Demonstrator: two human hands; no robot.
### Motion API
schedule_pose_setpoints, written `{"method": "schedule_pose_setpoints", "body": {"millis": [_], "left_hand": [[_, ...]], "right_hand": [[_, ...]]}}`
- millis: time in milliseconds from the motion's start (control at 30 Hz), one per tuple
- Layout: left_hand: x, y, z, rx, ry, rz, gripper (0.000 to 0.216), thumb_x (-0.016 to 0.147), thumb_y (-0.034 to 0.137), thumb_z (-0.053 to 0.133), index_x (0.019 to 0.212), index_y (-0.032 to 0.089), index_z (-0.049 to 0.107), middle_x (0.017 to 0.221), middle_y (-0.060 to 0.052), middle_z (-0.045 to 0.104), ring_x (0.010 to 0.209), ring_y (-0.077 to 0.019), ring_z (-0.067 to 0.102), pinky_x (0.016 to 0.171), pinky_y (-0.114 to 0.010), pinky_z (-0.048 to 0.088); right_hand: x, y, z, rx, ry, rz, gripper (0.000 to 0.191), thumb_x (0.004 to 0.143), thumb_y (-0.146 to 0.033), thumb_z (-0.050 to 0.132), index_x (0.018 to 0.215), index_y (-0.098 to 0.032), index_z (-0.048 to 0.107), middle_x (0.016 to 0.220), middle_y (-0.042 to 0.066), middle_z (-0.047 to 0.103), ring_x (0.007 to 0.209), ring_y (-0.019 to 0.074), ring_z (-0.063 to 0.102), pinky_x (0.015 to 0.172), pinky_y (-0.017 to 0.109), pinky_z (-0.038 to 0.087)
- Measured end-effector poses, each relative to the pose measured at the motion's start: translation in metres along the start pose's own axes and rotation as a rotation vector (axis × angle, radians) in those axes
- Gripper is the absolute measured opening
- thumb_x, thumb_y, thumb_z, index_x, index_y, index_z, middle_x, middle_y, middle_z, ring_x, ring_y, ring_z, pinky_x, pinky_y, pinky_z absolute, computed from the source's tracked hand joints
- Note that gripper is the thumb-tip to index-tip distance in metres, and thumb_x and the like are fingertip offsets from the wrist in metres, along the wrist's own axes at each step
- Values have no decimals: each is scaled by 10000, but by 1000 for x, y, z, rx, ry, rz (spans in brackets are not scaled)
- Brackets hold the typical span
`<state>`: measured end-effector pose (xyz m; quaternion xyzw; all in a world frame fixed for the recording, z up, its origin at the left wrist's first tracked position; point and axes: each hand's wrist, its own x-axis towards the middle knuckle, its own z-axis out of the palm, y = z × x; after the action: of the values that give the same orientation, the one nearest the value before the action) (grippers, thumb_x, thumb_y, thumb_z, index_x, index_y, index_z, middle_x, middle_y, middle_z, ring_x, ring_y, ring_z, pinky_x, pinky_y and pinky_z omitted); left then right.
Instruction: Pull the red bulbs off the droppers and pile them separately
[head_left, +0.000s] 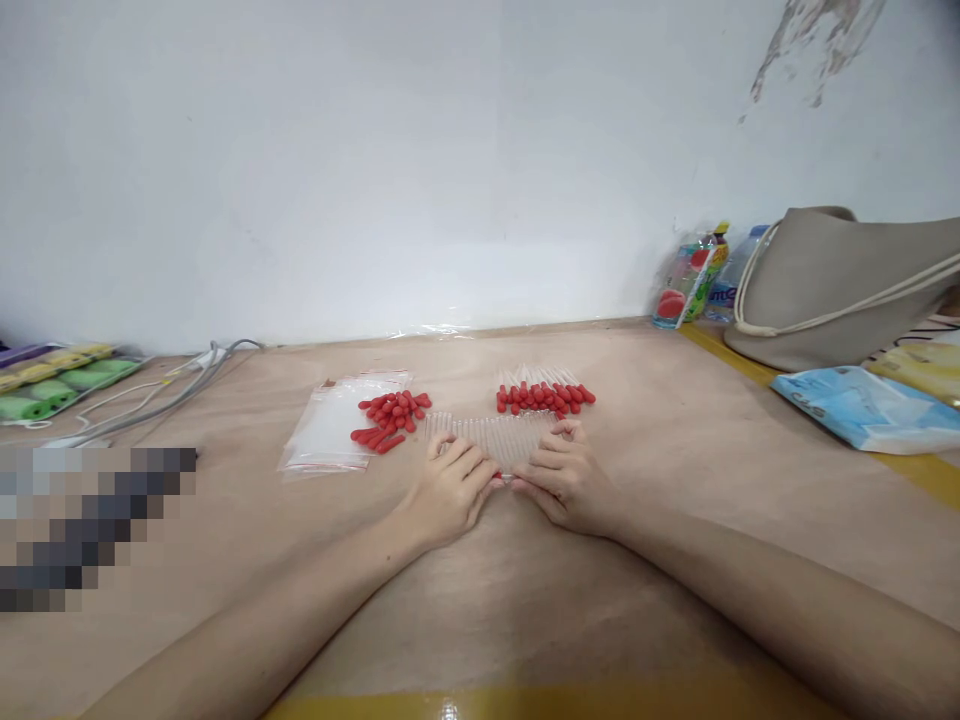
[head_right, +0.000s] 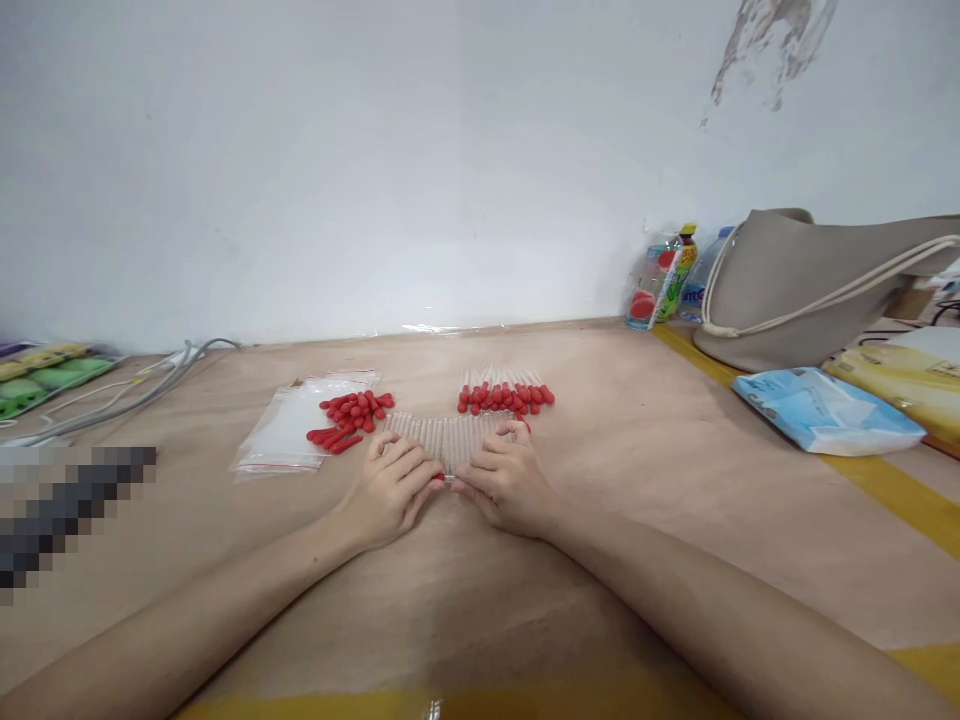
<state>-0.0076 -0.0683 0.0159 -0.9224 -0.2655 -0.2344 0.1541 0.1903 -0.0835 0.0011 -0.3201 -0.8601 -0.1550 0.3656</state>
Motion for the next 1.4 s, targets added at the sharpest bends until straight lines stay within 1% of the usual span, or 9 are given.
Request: {"method": "schedule_pose_setpoints", "body": {"millis": [267,633,700,833,1000,1100,1167,1267,1400], "left_hand": [[-1,2,-4,17,-51,49,193,877,230,393,801,174,562,708,-28,586,753,-172,492,778,-368,300],[-12,-2,-7,-18,23,53,180,867,192,413,780,173,569,709,-15,599,776,-161,512,826,-369,314],[-13,-12,-12,-20,48,-28,183,868,199,415,776,174,572,728,-21,606,763,-165,506,780,-355,340],[-8,-47,-38,-107,128,-272,216,875,280,401,871,185,595,842,-51,596,791,-168,521,719,-301,404],[-14,-109,-70,-60,-59,-651,318,805,342,396,946,181,631,901,-69,550,786,-184,549,696,-295,440],[-27,-140,-74,-105,-280,-755,313,735,376,455,914,202,643,902,-62,586,741,-188,564,672,-295,442],[-34,-152,-74,-190,-361,-823,319,675,425,514,882,211,629,877,-49,610,704,-183,568,634,-284,444],[-39,-159,-69,-288,-319,-890,361,576,503,589,778,203,596,818,-36,622,701,-181,571,626,-277,449],[-42,-164,-56,-365,-241,-892,387,510,538,619,671,190,564,738,-28,608,707,-179,576,632,-275,454]], "right_hand": [[-6,1,-8,-65,24,-126,136,850,-234,493,861,-207,625,541,-44,537,616,102,422,812,356,268],[-16,9,-17,-107,106,-234,171,849,-171,477,968,-224,588,606,-69,575,609,75,438,856,332,270],[-17,16,-19,-124,151,-159,168,834,-189,499,963,-227,600,617,-54,582,629,85,457,837,333,277],[-16,28,-13,-213,160,235,157,817,-241,521,920,-236,638,618,-26,574,626,101,487,767,318,269],[-12,32,-1,-186,-7,495,245,797,-174,442,974,-185,612,739,20,623,702,129,539,729,299,247],[-11,30,0,-179,-27,546,207,762,-165,450,917,-161,586,747,17,633,698,134,543,730,298,235],[-9,29,-1,-205,-23,546,158,757,-165,446,828,-165,588,710,12,629,670,132,532,726,301,227],[-7,28,-1,-269,-9,516,157,754,-163,444,764,-172,601,686,17,629,659,136,519,738,317,214],[-6,27,0,-318,4,458,160,757,-174,458,740,-177,617,667,16,626,664,142,511,768,338,211]]}}
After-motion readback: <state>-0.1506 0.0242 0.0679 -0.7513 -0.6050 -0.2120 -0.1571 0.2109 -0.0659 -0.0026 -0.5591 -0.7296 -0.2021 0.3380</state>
